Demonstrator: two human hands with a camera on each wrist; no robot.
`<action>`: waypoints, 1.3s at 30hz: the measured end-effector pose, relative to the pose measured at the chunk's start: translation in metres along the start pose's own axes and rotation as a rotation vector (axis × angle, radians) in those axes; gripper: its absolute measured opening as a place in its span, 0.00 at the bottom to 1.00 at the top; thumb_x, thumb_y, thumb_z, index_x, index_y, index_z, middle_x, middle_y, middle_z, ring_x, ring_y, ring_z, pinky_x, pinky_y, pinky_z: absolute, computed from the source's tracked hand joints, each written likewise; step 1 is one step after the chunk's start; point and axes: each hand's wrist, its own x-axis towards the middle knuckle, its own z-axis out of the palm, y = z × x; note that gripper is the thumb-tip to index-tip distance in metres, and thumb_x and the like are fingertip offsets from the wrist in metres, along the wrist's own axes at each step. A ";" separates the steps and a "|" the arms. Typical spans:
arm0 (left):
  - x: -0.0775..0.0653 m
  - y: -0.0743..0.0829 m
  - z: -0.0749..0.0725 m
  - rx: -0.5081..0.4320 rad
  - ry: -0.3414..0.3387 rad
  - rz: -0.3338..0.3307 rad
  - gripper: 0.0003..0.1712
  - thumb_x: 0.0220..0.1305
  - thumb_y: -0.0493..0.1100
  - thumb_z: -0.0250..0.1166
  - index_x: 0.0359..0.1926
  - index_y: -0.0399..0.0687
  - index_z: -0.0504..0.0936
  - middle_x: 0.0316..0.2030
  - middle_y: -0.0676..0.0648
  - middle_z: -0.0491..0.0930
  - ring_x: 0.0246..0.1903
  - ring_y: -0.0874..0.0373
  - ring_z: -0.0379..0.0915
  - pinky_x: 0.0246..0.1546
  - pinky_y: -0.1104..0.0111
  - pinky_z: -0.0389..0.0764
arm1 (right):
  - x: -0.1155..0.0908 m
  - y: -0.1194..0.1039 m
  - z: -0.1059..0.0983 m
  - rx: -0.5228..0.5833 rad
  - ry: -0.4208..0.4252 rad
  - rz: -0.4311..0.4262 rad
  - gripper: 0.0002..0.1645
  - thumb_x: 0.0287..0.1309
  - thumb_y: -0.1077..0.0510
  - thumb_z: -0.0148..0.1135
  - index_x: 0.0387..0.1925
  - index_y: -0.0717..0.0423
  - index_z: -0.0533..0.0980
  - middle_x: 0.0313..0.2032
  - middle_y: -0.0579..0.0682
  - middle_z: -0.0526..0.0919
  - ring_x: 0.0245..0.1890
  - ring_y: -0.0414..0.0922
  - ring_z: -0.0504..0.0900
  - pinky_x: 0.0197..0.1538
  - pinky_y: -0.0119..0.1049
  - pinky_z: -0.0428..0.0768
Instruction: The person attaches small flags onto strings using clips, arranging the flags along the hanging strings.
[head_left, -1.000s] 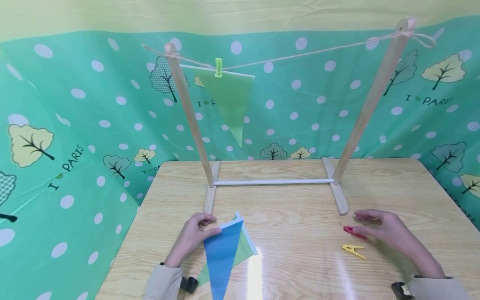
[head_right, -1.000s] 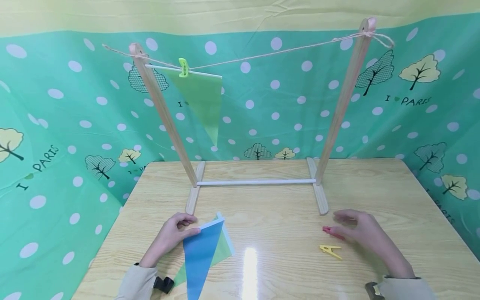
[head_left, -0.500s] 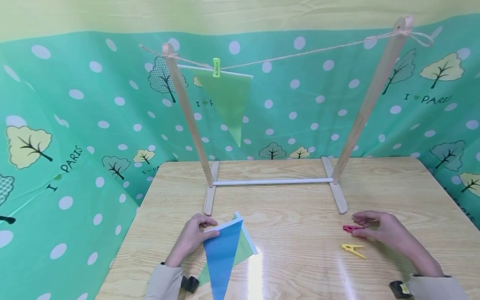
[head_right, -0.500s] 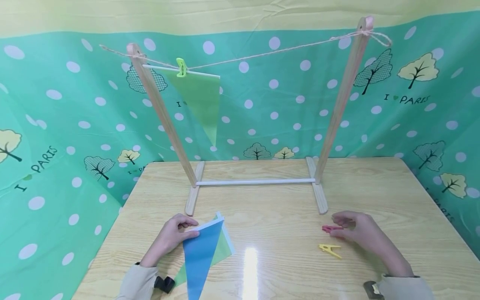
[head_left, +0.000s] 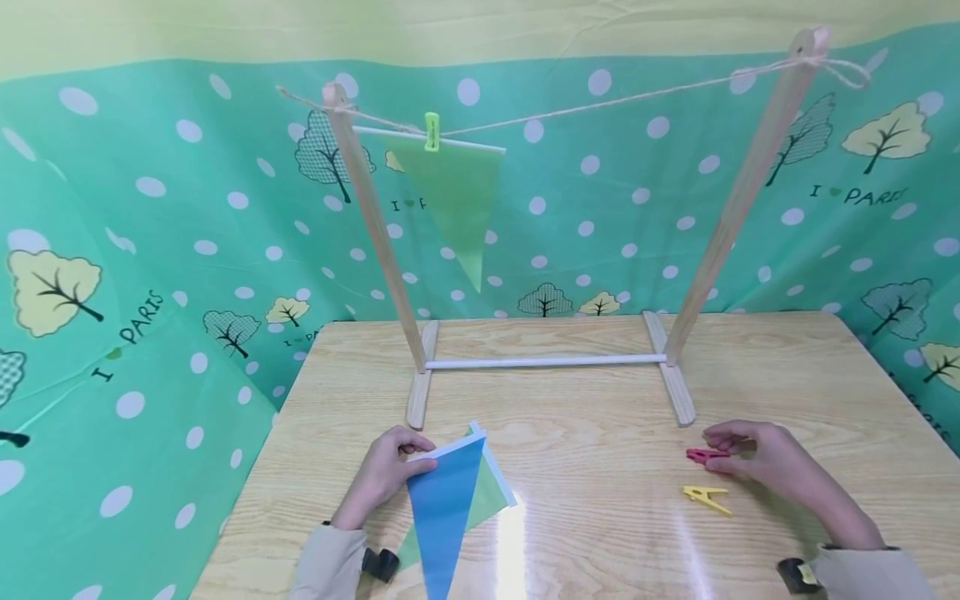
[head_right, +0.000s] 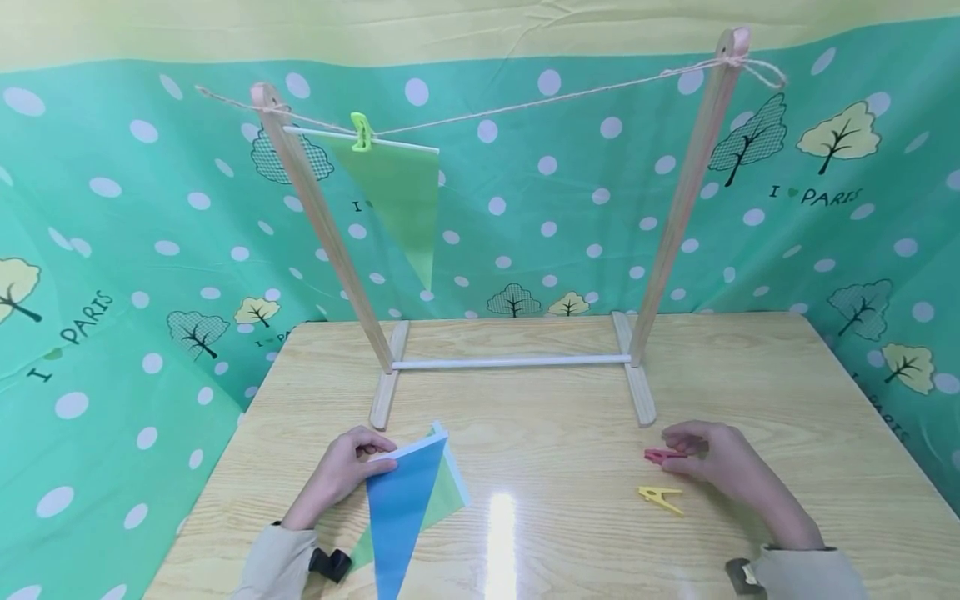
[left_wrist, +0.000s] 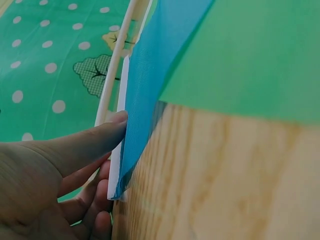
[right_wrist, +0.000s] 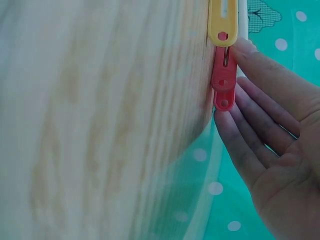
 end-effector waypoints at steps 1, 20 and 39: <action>0.000 0.000 0.000 0.004 0.000 -0.002 0.07 0.51 0.40 0.78 0.33 0.50 0.88 0.34 0.52 0.79 0.35 0.60 0.71 0.39 0.69 0.74 | 0.000 0.000 0.000 -0.001 -0.003 0.002 0.25 0.47 0.53 0.78 0.47 0.60 0.83 0.40 0.52 0.88 0.39 0.46 0.84 0.42 0.41 0.84; 0.002 0.000 0.001 0.040 0.013 -0.009 0.05 0.53 0.39 0.77 0.29 0.51 0.88 0.33 0.53 0.79 0.34 0.60 0.70 0.37 0.70 0.73 | 0.002 0.001 -0.007 -0.049 -0.023 -0.011 0.14 0.48 0.54 0.77 0.38 0.53 0.87 0.37 0.48 0.87 0.37 0.45 0.82 0.39 0.40 0.81; 0.003 0.005 -0.010 -0.037 -0.045 -0.052 0.05 0.58 0.41 0.73 0.32 0.44 0.88 0.28 0.51 0.83 0.27 0.61 0.74 0.27 0.73 0.75 | 0.002 -0.007 -0.011 -0.057 0.017 -0.048 0.14 0.53 0.59 0.74 0.42 0.60 0.85 0.37 0.50 0.86 0.37 0.44 0.82 0.39 0.40 0.84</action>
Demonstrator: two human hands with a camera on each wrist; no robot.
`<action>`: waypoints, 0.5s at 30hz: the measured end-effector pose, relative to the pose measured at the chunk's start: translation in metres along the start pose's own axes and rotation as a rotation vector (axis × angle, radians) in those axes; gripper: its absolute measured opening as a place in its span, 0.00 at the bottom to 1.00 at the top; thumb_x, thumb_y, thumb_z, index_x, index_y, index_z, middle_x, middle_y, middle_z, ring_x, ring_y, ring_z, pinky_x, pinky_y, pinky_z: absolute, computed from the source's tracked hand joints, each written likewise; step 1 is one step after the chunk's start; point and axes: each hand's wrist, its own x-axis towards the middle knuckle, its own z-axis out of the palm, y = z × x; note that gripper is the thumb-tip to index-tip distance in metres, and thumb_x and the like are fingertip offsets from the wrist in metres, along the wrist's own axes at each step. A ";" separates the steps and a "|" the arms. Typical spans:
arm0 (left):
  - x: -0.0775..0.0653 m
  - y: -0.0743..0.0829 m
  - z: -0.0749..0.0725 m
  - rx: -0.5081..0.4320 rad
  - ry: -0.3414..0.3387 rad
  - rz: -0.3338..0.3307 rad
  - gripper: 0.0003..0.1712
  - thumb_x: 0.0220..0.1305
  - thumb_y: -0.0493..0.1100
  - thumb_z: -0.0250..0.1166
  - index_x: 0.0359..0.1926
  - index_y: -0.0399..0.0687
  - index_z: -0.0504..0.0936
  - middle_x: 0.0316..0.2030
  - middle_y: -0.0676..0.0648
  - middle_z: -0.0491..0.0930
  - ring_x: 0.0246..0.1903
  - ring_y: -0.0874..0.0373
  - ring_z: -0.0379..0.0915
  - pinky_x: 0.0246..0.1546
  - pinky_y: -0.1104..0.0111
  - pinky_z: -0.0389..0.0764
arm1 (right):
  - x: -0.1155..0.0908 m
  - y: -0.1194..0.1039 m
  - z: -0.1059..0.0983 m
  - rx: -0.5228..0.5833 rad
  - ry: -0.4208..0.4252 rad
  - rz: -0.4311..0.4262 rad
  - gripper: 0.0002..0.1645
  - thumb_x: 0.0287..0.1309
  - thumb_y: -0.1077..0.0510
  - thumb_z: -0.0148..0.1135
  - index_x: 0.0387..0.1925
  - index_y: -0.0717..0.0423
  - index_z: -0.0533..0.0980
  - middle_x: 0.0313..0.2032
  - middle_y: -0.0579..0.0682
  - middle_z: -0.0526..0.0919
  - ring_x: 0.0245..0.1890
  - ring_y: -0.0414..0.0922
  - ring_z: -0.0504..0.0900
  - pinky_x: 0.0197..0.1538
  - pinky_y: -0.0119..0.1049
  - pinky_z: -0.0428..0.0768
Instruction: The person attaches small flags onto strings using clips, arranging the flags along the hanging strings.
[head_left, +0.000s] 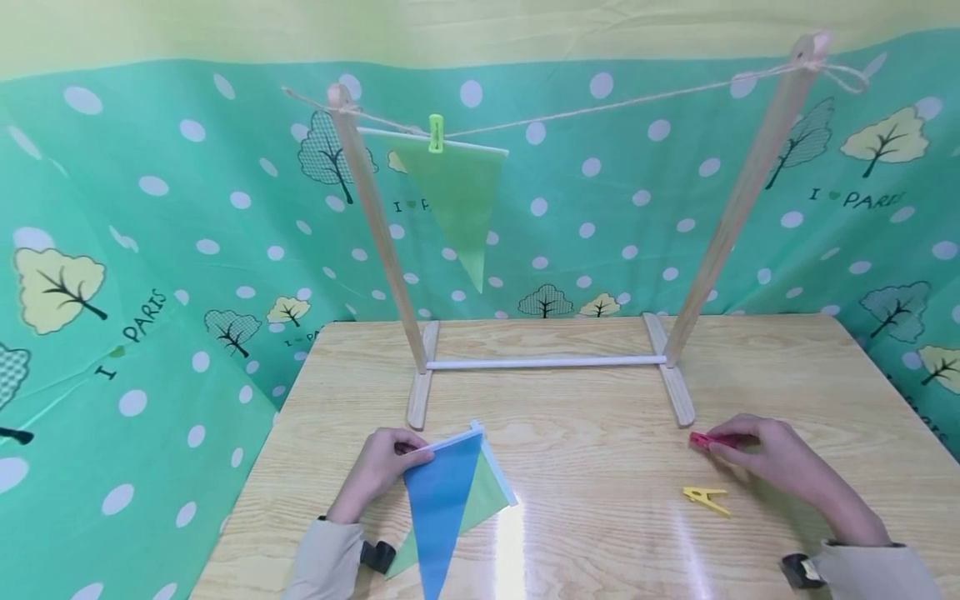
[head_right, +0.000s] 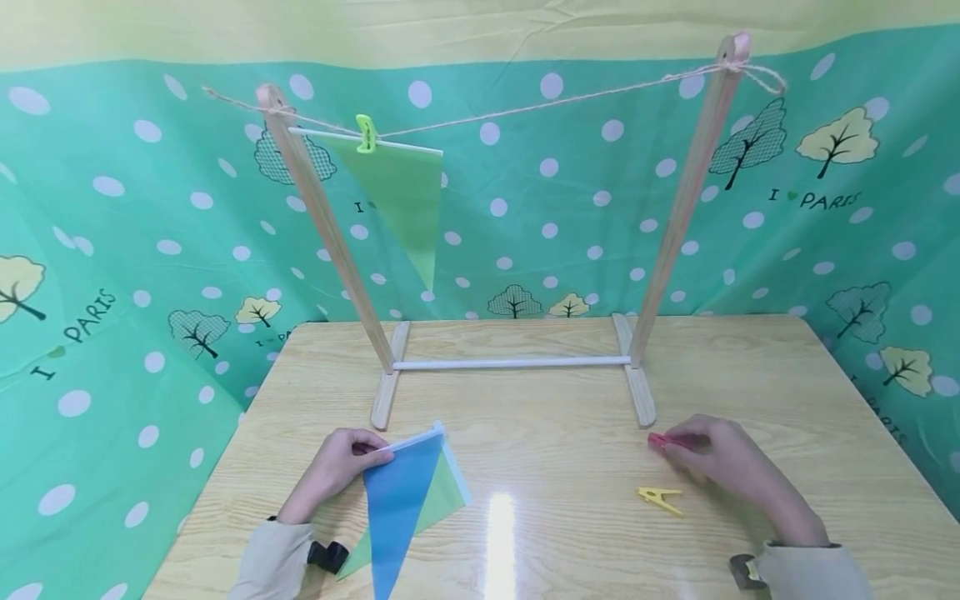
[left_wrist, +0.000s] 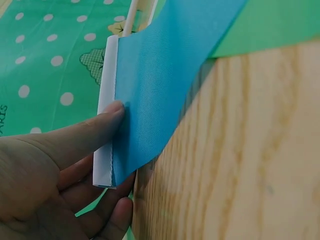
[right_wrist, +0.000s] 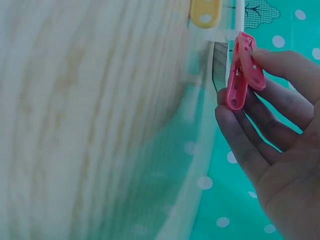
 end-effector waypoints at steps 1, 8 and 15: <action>0.000 0.000 0.000 -0.002 0.000 -0.003 0.05 0.58 0.41 0.73 0.32 0.45 0.88 0.29 0.51 0.83 0.27 0.61 0.74 0.27 0.73 0.75 | 0.000 0.000 0.000 0.001 0.008 -0.011 0.14 0.54 0.58 0.74 0.42 0.59 0.85 0.37 0.49 0.86 0.37 0.43 0.82 0.39 0.38 0.83; 0.000 0.001 -0.003 -0.015 0.007 -0.003 0.05 0.58 0.43 0.74 0.32 0.46 0.89 0.29 0.52 0.84 0.28 0.61 0.76 0.29 0.73 0.76 | 0.000 -0.005 -0.002 0.038 0.056 -0.049 0.12 0.56 0.61 0.71 0.43 0.60 0.84 0.38 0.50 0.86 0.35 0.34 0.81 0.37 0.29 0.82; -0.003 0.010 -0.008 -0.031 -0.018 0.029 0.07 0.59 0.44 0.73 0.33 0.45 0.88 0.30 0.51 0.84 0.28 0.60 0.75 0.27 0.73 0.75 | 0.000 -0.010 -0.005 0.063 0.092 -0.085 0.11 0.58 0.63 0.70 0.43 0.61 0.83 0.39 0.51 0.85 0.34 0.33 0.80 0.35 0.29 0.83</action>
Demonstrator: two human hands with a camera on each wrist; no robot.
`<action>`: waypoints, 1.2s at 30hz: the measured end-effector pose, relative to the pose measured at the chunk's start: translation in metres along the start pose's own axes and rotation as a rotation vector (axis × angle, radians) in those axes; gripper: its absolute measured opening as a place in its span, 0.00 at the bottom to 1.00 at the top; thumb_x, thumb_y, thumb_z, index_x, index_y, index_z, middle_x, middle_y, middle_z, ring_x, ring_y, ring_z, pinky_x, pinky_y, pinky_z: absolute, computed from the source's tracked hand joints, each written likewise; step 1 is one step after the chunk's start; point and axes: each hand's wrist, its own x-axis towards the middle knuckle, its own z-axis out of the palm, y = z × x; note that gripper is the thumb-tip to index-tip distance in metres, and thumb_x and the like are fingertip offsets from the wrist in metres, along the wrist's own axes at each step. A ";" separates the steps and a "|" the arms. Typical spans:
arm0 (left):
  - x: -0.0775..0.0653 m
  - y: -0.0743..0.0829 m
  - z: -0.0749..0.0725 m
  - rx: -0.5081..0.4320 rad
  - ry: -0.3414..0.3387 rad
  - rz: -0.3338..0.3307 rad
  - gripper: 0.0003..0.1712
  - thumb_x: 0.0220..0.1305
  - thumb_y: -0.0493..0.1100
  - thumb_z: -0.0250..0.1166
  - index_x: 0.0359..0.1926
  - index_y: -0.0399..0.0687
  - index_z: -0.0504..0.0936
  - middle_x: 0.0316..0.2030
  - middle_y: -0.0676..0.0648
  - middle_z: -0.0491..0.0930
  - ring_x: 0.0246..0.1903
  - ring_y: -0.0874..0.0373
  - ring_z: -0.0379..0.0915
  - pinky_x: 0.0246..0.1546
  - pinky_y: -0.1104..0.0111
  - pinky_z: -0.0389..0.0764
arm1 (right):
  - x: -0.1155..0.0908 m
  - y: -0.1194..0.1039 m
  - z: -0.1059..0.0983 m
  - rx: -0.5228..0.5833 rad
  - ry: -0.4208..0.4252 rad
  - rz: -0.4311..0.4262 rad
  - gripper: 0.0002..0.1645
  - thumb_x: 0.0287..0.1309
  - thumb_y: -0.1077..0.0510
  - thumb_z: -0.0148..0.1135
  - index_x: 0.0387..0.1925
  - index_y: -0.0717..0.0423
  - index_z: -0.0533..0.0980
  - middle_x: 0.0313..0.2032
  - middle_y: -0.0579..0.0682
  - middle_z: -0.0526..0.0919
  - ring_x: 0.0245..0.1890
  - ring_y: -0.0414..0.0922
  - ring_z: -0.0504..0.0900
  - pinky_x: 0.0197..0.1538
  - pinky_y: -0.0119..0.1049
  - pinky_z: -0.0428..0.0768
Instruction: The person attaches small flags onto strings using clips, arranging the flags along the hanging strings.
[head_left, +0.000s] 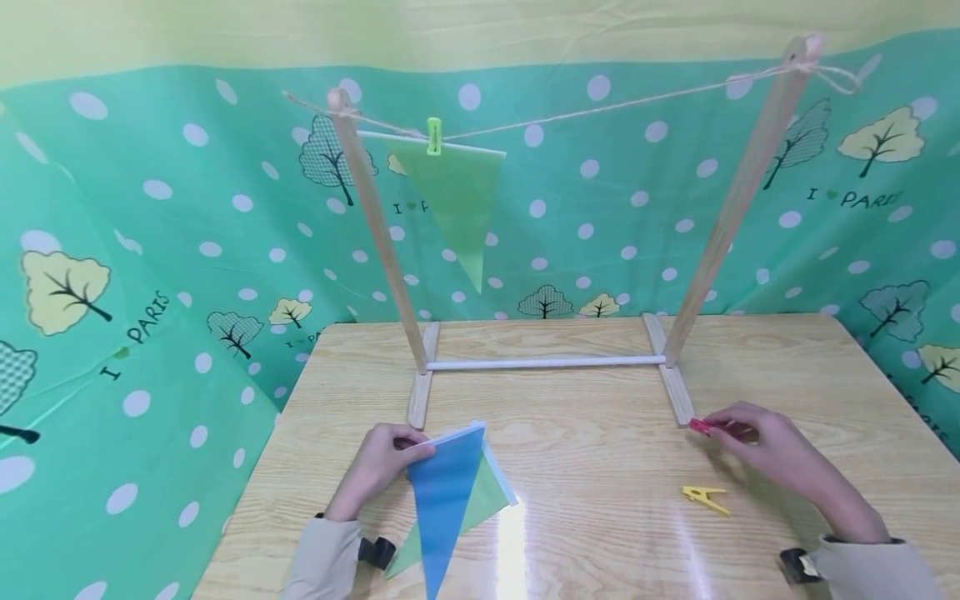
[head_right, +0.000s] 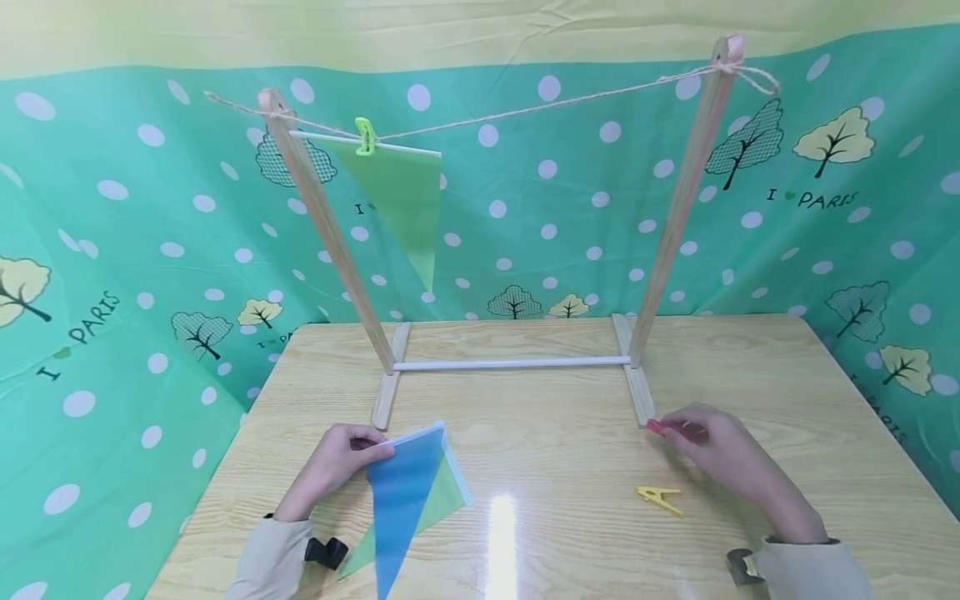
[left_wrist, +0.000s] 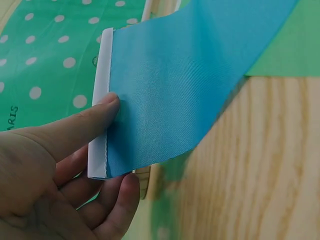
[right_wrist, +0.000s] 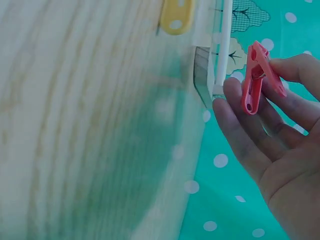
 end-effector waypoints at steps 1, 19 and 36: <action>0.000 0.001 -0.001 -0.002 0.001 0.003 0.08 0.59 0.45 0.73 0.33 0.44 0.88 0.30 0.50 0.84 0.27 0.60 0.75 0.27 0.73 0.75 | 0.000 -0.001 -0.001 0.009 0.010 -0.012 0.11 0.58 0.63 0.69 0.43 0.61 0.83 0.38 0.51 0.85 0.34 0.32 0.80 0.35 0.29 0.83; 0.002 0.028 -0.012 -0.036 -0.057 0.082 0.10 0.59 0.45 0.73 0.35 0.43 0.88 0.31 0.49 0.85 0.29 0.60 0.78 0.32 0.73 0.79 | 0.004 -0.009 -0.004 -0.015 0.148 -0.144 0.10 0.57 0.65 0.70 0.42 0.54 0.84 0.38 0.44 0.81 0.35 0.27 0.74 0.38 0.21 0.78; 0.002 0.047 -0.024 -0.064 -0.078 0.134 0.10 0.60 0.45 0.73 0.36 0.42 0.88 0.32 0.47 0.86 0.29 0.59 0.79 0.31 0.72 0.80 | 0.013 -0.019 -0.004 0.008 0.227 -0.204 0.19 0.47 0.68 0.76 0.43 0.60 0.83 0.38 0.48 0.83 0.36 0.26 0.78 0.42 0.13 0.74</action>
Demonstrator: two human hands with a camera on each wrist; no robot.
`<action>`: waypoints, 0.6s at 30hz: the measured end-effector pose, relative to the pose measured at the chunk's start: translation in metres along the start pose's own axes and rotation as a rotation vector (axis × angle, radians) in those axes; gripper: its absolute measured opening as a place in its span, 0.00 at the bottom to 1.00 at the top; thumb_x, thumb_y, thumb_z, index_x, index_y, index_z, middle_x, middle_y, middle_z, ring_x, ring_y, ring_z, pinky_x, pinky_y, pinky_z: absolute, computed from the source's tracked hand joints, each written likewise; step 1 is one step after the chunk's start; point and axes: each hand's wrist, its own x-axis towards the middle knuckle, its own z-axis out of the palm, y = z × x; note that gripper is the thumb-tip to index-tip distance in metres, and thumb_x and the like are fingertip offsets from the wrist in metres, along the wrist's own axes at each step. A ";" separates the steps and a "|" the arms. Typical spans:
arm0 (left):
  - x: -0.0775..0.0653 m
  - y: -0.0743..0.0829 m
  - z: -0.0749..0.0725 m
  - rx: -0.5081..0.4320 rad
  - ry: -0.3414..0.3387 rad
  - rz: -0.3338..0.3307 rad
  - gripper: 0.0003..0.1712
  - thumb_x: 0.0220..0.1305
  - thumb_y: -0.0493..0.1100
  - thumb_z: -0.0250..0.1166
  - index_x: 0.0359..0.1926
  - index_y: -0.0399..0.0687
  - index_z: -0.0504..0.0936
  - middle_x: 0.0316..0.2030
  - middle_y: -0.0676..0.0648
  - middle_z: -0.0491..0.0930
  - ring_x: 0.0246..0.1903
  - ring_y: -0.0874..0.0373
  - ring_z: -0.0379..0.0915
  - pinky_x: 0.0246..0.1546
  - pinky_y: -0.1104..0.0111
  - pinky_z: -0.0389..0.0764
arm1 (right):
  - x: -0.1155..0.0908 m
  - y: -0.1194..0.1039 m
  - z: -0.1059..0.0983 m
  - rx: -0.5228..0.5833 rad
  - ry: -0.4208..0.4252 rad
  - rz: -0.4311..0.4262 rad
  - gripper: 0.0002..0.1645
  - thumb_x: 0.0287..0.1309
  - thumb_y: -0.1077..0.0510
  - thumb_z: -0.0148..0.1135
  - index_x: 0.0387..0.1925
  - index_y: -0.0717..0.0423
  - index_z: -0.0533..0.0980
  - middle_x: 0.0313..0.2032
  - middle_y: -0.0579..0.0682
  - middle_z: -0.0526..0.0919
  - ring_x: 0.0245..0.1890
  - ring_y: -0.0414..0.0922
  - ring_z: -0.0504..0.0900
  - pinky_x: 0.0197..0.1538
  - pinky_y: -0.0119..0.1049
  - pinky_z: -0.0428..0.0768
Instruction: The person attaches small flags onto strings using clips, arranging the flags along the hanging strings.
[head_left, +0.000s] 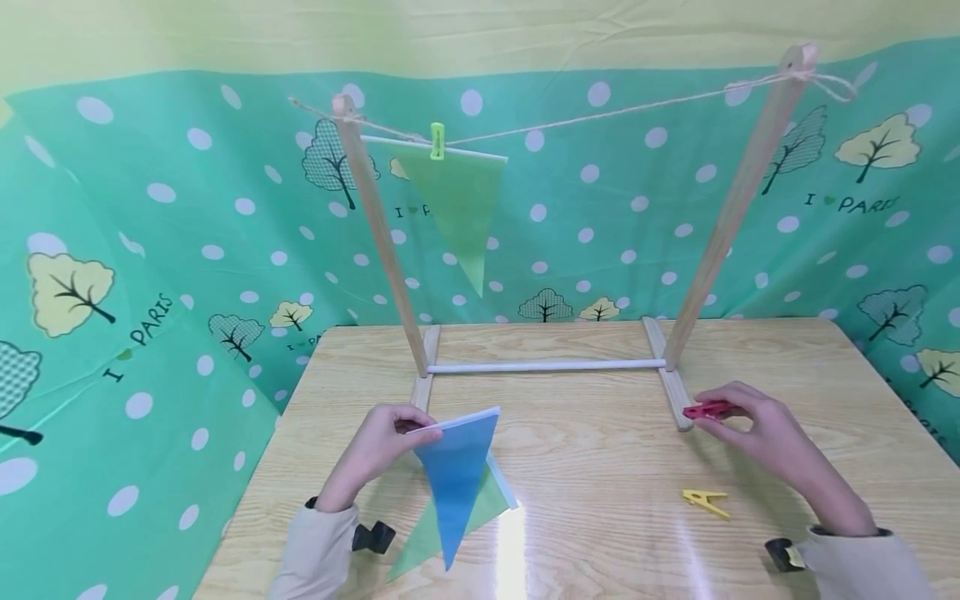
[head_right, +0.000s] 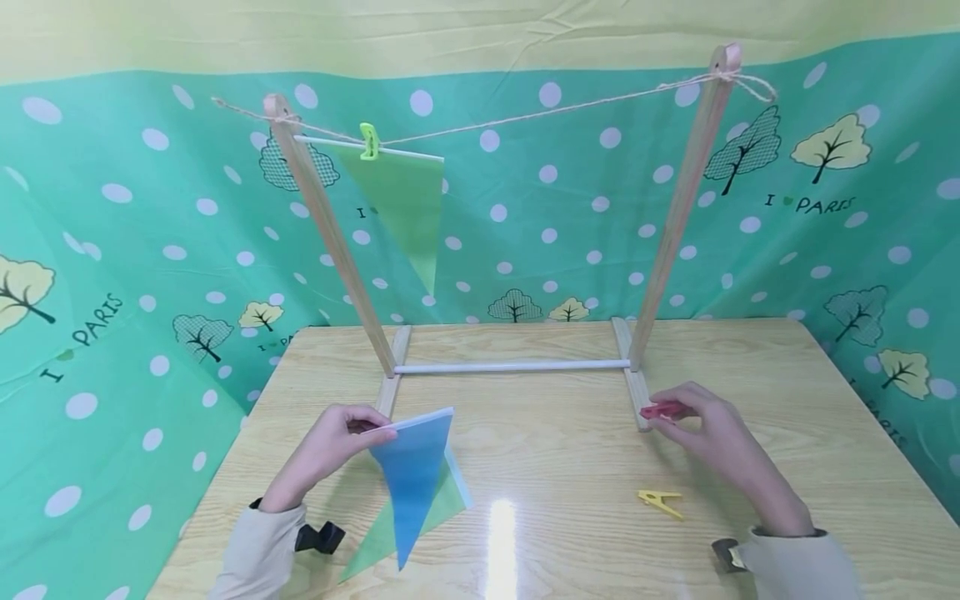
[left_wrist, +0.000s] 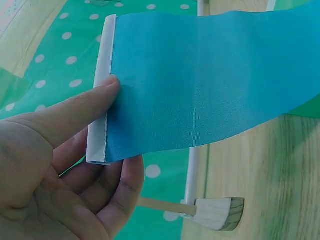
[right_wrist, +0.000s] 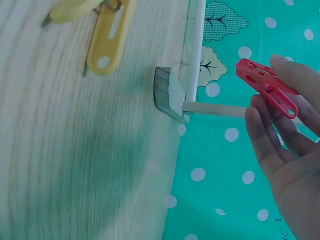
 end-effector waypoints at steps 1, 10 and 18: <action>0.000 0.001 0.000 -0.002 0.000 -0.002 0.10 0.60 0.45 0.73 0.37 0.42 0.88 0.32 0.47 0.86 0.29 0.59 0.79 0.32 0.72 0.80 | 0.001 -0.001 0.000 0.004 0.001 0.002 0.19 0.47 0.68 0.76 0.44 0.60 0.82 0.38 0.49 0.83 0.36 0.26 0.78 0.42 0.12 0.74; 0.002 0.008 -0.004 0.002 0.019 -0.001 0.09 0.59 0.45 0.73 0.36 0.44 0.89 0.33 0.48 0.86 0.31 0.59 0.79 0.33 0.71 0.80 | 0.007 -0.009 -0.002 0.068 0.026 0.052 0.19 0.45 0.68 0.77 0.42 0.61 0.80 0.37 0.54 0.86 0.36 0.26 0.79 0.42 0.11 0.74; 0.006 0.015 -0.004 -0.003 0.045 -0.004 0.07 0.58 0.45 0.74 0.35 0.48 0.89 0.33 0.51 0.86 0.32 0.59 0.80 0.35 0.69 0.81 | 0.013 -0.017 -0.008 0.056 0.033 0.089 0.17 0.46 0.64 0.78 0.39 0.59 0.82 0.36 0.55 0.87 0.36 0.22 0.79 0.39 0.10 0.73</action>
